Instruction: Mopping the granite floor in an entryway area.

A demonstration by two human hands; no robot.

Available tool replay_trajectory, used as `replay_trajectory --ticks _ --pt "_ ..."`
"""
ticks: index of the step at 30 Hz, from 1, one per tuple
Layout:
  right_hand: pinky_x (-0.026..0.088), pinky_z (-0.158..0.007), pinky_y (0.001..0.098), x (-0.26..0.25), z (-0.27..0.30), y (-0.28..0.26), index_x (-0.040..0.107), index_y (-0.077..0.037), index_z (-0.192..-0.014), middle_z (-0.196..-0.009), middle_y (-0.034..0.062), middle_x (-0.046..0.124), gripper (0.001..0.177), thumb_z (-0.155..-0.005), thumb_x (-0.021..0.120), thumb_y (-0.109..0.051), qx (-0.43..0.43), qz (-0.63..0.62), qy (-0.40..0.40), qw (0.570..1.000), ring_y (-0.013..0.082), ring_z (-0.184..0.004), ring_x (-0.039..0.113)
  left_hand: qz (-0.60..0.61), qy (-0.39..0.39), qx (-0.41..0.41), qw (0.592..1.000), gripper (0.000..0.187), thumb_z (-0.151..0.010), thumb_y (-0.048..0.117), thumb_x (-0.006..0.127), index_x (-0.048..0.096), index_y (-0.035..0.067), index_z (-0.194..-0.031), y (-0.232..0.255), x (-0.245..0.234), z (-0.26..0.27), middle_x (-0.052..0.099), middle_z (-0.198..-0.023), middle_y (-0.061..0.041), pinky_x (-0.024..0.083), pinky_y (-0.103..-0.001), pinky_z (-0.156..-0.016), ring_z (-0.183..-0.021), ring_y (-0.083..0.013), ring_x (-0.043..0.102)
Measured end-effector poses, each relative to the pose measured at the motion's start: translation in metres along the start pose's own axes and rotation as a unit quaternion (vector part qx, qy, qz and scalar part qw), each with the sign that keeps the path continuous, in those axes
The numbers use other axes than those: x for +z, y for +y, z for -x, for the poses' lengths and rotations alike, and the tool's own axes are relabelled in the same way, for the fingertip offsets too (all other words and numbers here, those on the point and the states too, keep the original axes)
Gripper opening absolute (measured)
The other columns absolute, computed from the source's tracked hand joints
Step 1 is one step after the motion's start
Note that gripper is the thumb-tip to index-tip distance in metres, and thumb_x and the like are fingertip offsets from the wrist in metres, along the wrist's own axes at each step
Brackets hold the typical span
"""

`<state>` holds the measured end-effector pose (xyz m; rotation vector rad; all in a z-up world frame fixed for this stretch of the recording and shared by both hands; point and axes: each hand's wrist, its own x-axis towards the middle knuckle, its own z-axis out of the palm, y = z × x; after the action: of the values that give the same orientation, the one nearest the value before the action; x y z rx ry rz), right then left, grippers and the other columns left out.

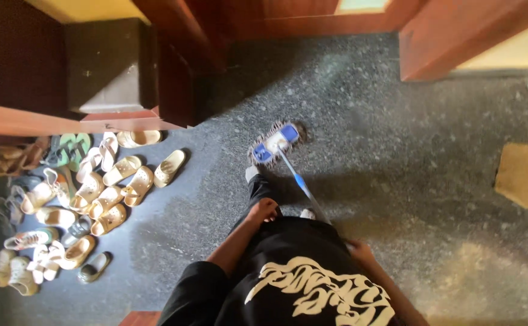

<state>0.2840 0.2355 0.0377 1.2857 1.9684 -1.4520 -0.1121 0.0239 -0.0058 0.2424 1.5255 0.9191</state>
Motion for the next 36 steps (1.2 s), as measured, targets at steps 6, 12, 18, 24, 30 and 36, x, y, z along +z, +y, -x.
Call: replay_trajectory --ticks 6,12,18,24,30,36 --pt "0.056 -0.095 0.0385 0.014 -0.133 -0.131 0.072 -0.011 -0.127 -0.118 0.0149 0.079 0.047 -0.088 0.068 -0.037 -0.069 -0.032 0.021 0.997 0.0275 -0.112 0.075 0.087 0.084 -0.004 0.993 0.025 -0.097 0.035 0.061 0.067 0.013 -0.107 0.037 -0.099 -0.001 0.071 -0.075 -0.005 0.053 -0.031 -0.053 -0.059 -0.0147 0.066" --pt "0.041 -0.045 0.0333 0.004 -0.133 -0.418 0.061 -0.007 -0.084 -0.063 0.0073 0.055 0.018 -0.090 0.064 -0.023 -0.045 -0.250 -0.144 0.956 0.0173 -0.050 0.053 0.118 0.134 0.016 0.984 0.028 -0.096 0.035 0.060 0.068 0.008 -0.101 0.039 -0.164 0.005 0.072 -0.075 -0.005 0.053 -0.032 -0.055 -0.060 -0.0154 0.066" --pt "0.043 -0.044 0.0323 -0.014 -0.124 -0.494 0.058 -0.009 -0.086 -0.067 0.0052 0.056 0.010 -0.088 0.066 -0.015 0.045 -0.339 -0.083 0.936 0.0150 -0.050 0.055 0.028 0.150 0.020 0.988 0.025 -0.093 0.027 0.061 0.069 0.004 -0.096 0.089 -0.172 -0.018 0.072 -0.073 -0.008 0.053 -0.032 -0.054 -0.060 -0.0160 0.067" --pt "0.039 -0.040 0.0329 -0.052 -0.125 -0.296 0.057 -0.007 -0.077 -0.058 0.0083 0.054 0.036 -0.097 0.062 -0.037 0.172 -0.330 -0.222 0.901 0.0178 -0.043 0.047 0.034 0.020 0.019 0.999 0.023 -0.095 0.030 0.060 0.067 0.009 -0.098 0.118 -0.130 -0.076 0.069 -0.070 -0.005 0.051 -0.031 -0.051 -0.057 -0.0154 0.065" --pt "0.049 -0.055 0.0355 -0.017 -0.009 -0.202 0.076 -0.007 -0.093 -0.071 0.0079 0.068 0.025 -0.089 0.065 -0.029 0.145 -0.170 0.034 0.974 0.0180 -0.060 0.060 -0.069 -0.128 0.004 0.989 0.026 -0.098 0.032 0.059 0.066 0.007 -0.099 0.149 -0.084 -0.094 0.070 -0.075 -0.007 0.046 -0.030 -0.048 -0.057 -0.0164 0.063" --pt "0.054 -0.061 0.0341 0.018 0.085 -0.146 0.079 -0.003 -0.084 -0.074 0.0094 0.074 0.020 -0.084 0.073 -0.022 0.208 -0.487 0.125 0.839 0.0183 -0.063 0.067 -0.117 -0.187 0.050 0.974 0.022 -0.102 0.028 0.063 0.065 0.008 -0.107 0.282 0.002 -0.046 0.065 -0.086 -0.003 0.050 -0.028 -0.067 -0.074 -0.0116 0.060"
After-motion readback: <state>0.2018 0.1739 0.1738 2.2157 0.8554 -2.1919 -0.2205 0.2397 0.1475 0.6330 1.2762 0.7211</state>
